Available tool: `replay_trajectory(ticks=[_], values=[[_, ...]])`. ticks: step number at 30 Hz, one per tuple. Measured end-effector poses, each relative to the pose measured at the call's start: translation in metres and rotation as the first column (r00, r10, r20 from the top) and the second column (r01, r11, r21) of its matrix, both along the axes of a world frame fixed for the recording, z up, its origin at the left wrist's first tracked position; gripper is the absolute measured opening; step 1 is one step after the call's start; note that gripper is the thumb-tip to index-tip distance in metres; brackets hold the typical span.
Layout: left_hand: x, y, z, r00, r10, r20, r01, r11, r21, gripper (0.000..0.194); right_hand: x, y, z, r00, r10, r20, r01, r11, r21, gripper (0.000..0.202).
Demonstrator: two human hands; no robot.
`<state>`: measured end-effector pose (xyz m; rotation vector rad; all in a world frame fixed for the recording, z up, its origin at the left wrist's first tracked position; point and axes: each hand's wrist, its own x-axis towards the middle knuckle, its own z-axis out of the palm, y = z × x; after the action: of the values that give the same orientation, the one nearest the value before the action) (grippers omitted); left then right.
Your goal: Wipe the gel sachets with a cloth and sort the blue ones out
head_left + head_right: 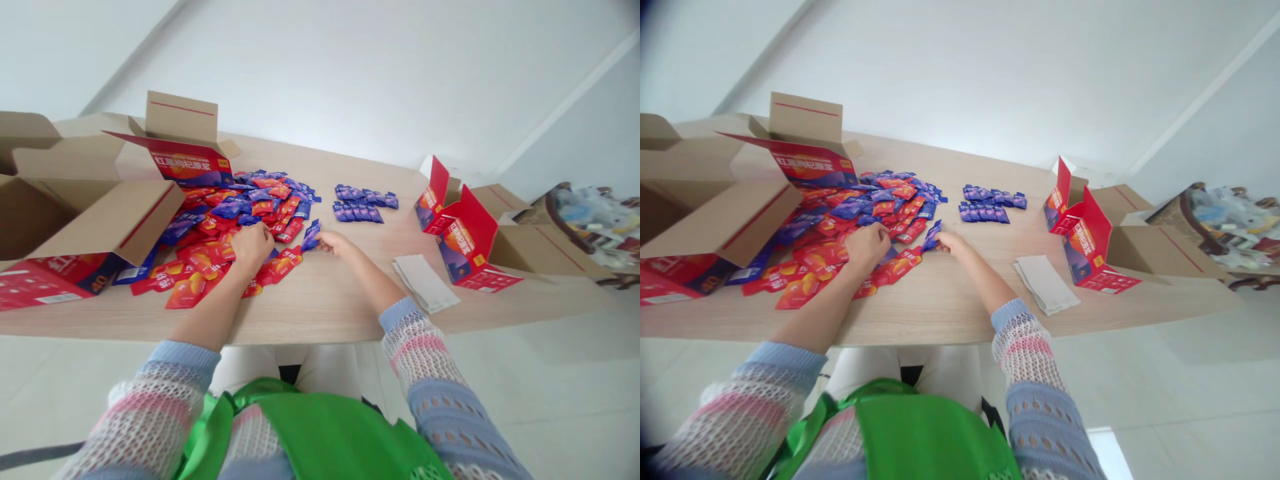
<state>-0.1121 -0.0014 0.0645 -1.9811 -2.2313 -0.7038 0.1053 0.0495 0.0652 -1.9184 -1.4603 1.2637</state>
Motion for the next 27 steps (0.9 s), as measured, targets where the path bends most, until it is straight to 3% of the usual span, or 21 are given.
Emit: replay_trajectory(ticks=[7,12,16,21,27], values=[[0.013,-0.004,0.014,0.999,0.041,0.032,-0.039,0.996,-0.084,0.039,0.104,-0.001,0.010,0.978,-0.194,0.078,0.173,0.962,0.213,0.020],[0.007,0.000,0.006,0.997,0.057,0.043,-0.050,0.988,-0.144,0.041,0.183,0.019,0.021,0.920,-0.382,0.082,0.340,0.886,0.317,0.026],[0.000,0.001,0.001,0.996,0.066,0.063,-0.054,0.983,-0.175,0.040,0.237,0.034,0.028,0.900,-0.432,0.052,0.398,0.866,0.302,0.030],[-0.004,0.004,-0.003,0.991,0.109,0.082,-0.092,0.978,-0.188,0.040,0.279,0.056,0.021,0.924,-0.383,0.017,0.368,0.898,0.240,0.031],[-0.016,0.014,-0.013,0.996,0.081,0.028,-0.076,0.987,-0.144,0.039,0.296,0.086,0.001,0.940,-0.336,0.058,0.312,0.917,0.250,0.035]])
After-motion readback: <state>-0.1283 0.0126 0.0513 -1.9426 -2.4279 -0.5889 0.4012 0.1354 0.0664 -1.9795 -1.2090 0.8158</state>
